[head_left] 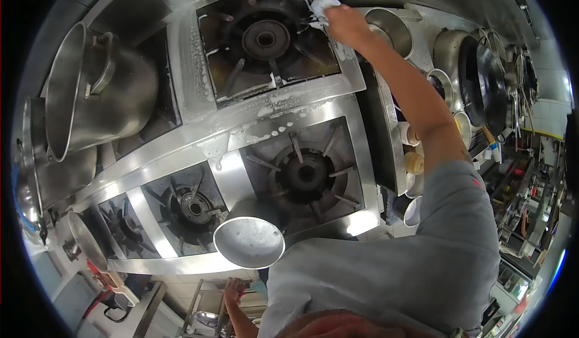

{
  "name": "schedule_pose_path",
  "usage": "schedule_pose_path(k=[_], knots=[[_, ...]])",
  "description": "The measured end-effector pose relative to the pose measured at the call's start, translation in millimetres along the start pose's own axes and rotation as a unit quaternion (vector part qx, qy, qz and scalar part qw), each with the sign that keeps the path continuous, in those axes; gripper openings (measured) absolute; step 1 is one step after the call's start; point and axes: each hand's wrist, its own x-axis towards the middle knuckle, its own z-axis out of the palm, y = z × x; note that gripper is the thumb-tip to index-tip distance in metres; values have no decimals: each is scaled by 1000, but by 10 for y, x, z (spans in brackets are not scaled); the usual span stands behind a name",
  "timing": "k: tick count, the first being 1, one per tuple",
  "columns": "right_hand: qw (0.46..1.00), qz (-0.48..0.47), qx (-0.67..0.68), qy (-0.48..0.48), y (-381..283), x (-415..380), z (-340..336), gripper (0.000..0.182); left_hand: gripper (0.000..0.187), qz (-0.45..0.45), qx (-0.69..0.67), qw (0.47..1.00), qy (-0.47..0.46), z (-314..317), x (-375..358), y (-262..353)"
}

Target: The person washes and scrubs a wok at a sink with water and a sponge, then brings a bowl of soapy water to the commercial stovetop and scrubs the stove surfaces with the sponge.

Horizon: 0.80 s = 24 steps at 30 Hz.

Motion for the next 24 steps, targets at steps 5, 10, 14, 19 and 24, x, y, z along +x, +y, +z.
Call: schedule_pose_path(k=[5, 10, 14, 19, 24], knots=[[994, 34, 49, 97, 451, 1232, 575, 17, 40, -5, 16, 1000, 10, 211, -217, 145], [993, -38, 11, 111, 438, 1246, 390, 17, 29, 50, -14, 997, 58, 217, -402, 287], [999, -41, -10, 18, -18, 55, 9, 20, 30, 42, -62, 997, -16, 130, -164, 260], [995, -57, -80, -15, 172, 813, 211, 18, 39, 11, 22, 1000, -9, 306, -51, 200], [998, -31, -42, 21, 402, 1369, 235, 19, 43, 33, 5, 999, 21, 291, -321, 268]])
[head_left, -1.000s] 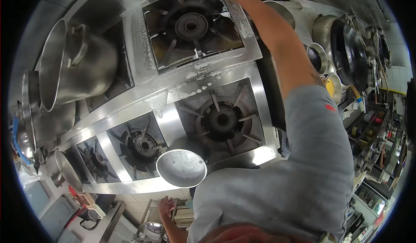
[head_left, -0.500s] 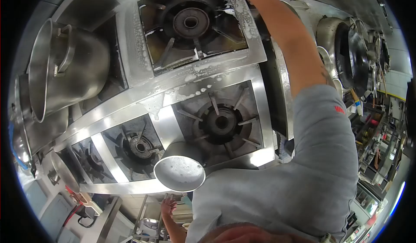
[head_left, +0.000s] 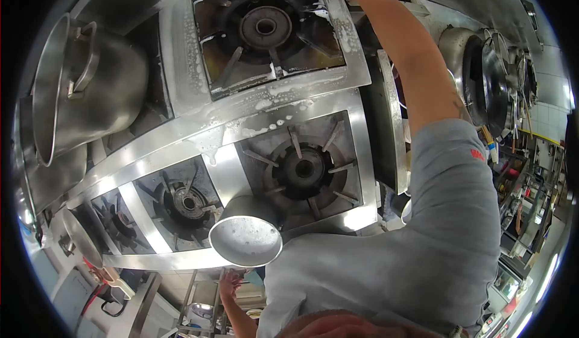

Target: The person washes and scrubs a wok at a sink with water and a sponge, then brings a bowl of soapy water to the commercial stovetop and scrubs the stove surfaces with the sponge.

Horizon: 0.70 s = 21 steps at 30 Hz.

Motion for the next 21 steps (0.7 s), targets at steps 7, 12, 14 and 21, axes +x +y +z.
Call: schedule_pose_path(k=[7, 12, 14, 21], knots=[[998, 3, 57, -9, -301, -1363, -217, 33, 51, -9, -13, 1000, -22, -18, 239, -80], [996, 25, 68, -42, -758, -2451, -419, 31, 53, -10, 26, 999, -46, 88, 419, -15], [998, -2, 54, -34, -926, -2761, -541, 19, 51, 1, 31, 999, -41, 91, 382, 33], [995, 85, 50, -23, -650, -2148, -287, 28, 44, 1, 11, 1000, -27, 39, 337, -29]])
